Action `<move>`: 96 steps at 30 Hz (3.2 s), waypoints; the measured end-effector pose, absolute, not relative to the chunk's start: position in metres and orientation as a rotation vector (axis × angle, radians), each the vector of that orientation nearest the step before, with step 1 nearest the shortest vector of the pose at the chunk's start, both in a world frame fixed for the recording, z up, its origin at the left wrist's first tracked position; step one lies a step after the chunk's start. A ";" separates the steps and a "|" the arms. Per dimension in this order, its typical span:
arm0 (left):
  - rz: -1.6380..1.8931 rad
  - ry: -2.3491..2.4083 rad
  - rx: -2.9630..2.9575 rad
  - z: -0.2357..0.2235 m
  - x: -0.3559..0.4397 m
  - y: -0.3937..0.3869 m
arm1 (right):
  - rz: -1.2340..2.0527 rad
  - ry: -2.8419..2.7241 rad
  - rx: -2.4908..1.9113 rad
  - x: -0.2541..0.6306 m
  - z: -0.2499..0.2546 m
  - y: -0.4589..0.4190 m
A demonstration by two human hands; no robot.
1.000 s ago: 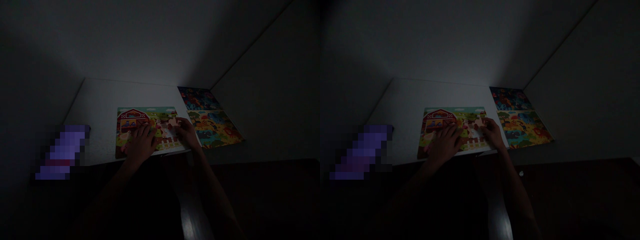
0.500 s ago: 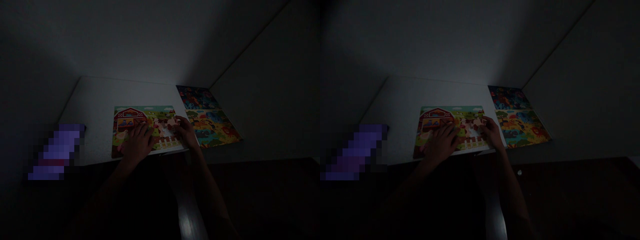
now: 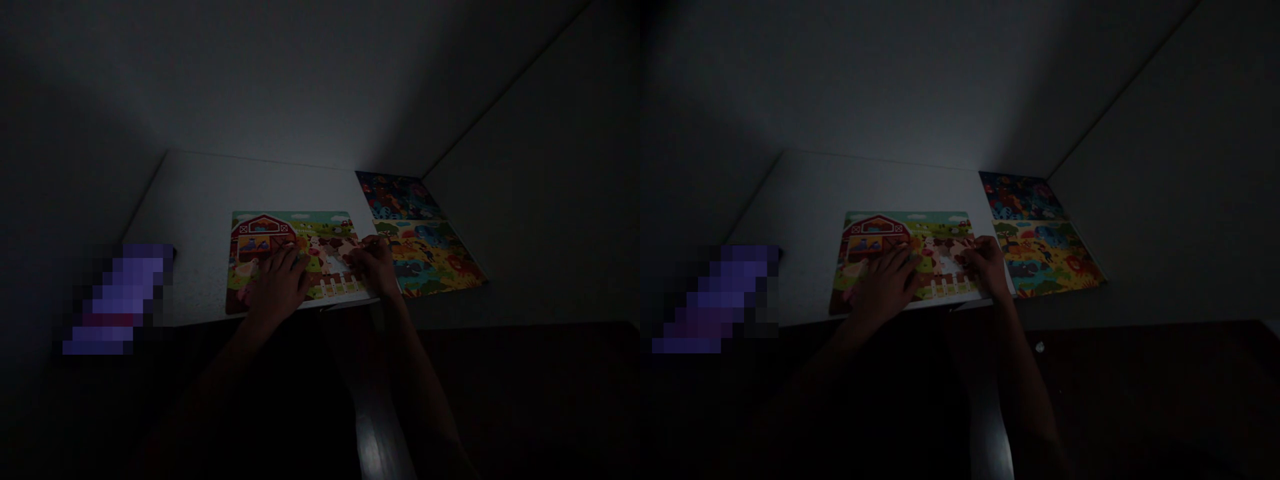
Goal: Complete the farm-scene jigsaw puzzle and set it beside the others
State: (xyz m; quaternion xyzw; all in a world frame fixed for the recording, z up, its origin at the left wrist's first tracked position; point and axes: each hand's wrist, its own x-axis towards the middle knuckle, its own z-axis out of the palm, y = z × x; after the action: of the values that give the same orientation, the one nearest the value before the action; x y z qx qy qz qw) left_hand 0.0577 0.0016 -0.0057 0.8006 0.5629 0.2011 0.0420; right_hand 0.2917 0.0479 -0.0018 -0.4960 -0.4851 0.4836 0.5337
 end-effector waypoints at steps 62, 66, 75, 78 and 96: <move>0.616 1.731 2.473 -0.005 0.058 0.002 | 1.324 -1.222 -1.265 0.294 0.004 0.044; 0.624 1.728 2.469 -0.005 0.058 0.001 | 1.255 -1.238 -1.259 0.297 0.000 0.045; 0.619 1.731 2.460 -0.004 0.058 0.002 | 0.897 -1.460 -1.297 0.295 -0.005 0.050; 0.620 1.729 2.468 -0.005 0.058 0.001 | 0.968 -1.400 -1.244 0.294 -0.006 0.050; 0.631 1.711 2.454 -0.004 0.057 0.003 | 1.327 -1.351 -1.251 0.297 0.016 0.054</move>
State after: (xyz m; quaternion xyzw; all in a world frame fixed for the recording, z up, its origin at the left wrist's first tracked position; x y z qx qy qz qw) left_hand 0.0571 0.0035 -0.0044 0.8019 0.5591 0.2061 0.0421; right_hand 0.2975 0.0541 0.0156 -0.4997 -0.5395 0.5301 0.4221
